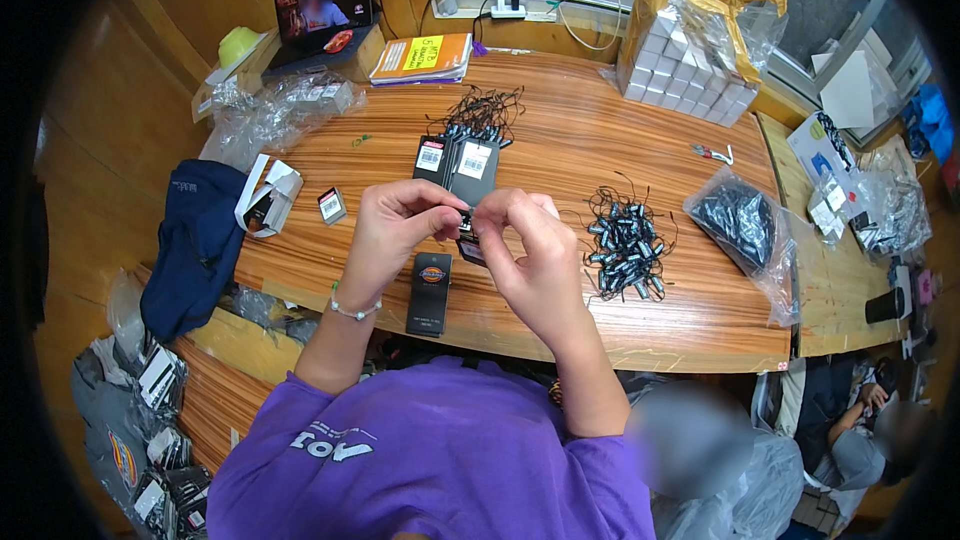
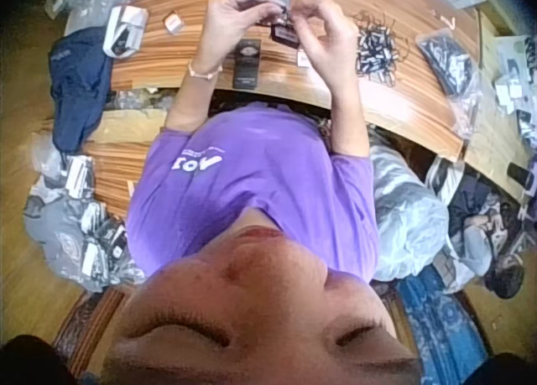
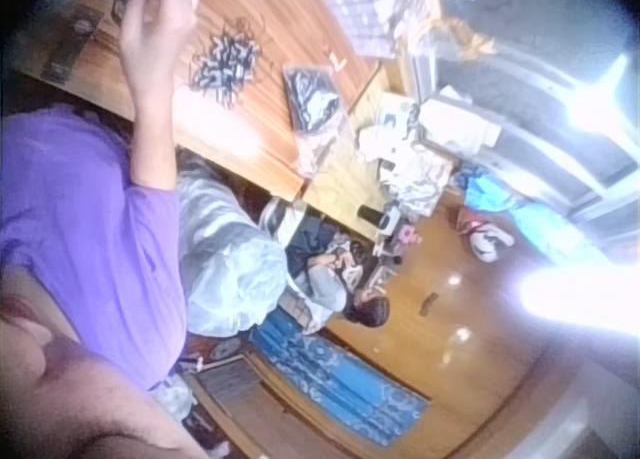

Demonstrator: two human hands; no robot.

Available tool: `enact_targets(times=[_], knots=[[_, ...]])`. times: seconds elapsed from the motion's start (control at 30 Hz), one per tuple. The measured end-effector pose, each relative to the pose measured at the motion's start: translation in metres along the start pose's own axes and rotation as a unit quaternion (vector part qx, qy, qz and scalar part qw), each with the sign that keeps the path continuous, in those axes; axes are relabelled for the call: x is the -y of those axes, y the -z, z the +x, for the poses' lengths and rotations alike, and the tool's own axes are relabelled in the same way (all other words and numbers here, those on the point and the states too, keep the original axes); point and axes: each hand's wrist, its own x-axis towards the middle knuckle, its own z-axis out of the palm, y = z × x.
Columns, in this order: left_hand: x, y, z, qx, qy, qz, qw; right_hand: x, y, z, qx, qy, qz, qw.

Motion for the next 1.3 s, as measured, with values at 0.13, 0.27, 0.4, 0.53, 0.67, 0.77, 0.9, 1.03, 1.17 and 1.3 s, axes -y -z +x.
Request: enact_targets(times=[0.13,0.27,0.4,0.53,0.67,0.77,0.9,1.03,1.17,1.3], knots=[[0.004,0.005,0.003,0.015,0.033,-0.008,0.999,0.002,-0.003,-0.001,0.003,-0.031,-0.011,0.999],[0.004,0.008,0.0,0.045,0.067,0.008,0.997,0.0,-0.003,-0.007,0.031,-0.106,0.08,0.991],[0.008,0.008,0.002,0.056,0.067,0.015,0.996,-0.004,-0.006,-0.009,0.039,-0.092,0.041,0.994],[0.015,0.007,0.003,0.057,0.071,-0.004,0.996,-0.013,-0.006,-0.013,0.034,-0.151,0.139,0.978],[0.018,-0.004,-0.001,0.035,0.014,-0.03,0.999,-0.015,0.003,-0.01,0.03,-0.205,0.258,0.944],[0.012,-0.003,-0.003,0.049,0.019,-0.021,0.998,-0.015,0.004,-0.012,0.034,-0.184,0.28,0.942],[0.006,-0.002,-0.009,0.074,0.05,-0.048,0.995,-0.016,0.009,-0.015,0.09,-0.167,0.301,0.934],[-0.002,-0.002,-0.013,0.085,0.074,-0.041,0.993,-0.012,0.009,-0.017,0.111,-0.185,0.334,0.918],[-0.003,-0.002,-0.016,0.096,0.069,-0.055,0.992,-0.013,0.005,-0.02,0.113,-0.19,0.36,0.906],[-0.006,-0.005,-0.018,0.081,0.067,-0.031,0.994,-0.016,0.003,-0.022,0.111,-0.163,0.338,0.92]])
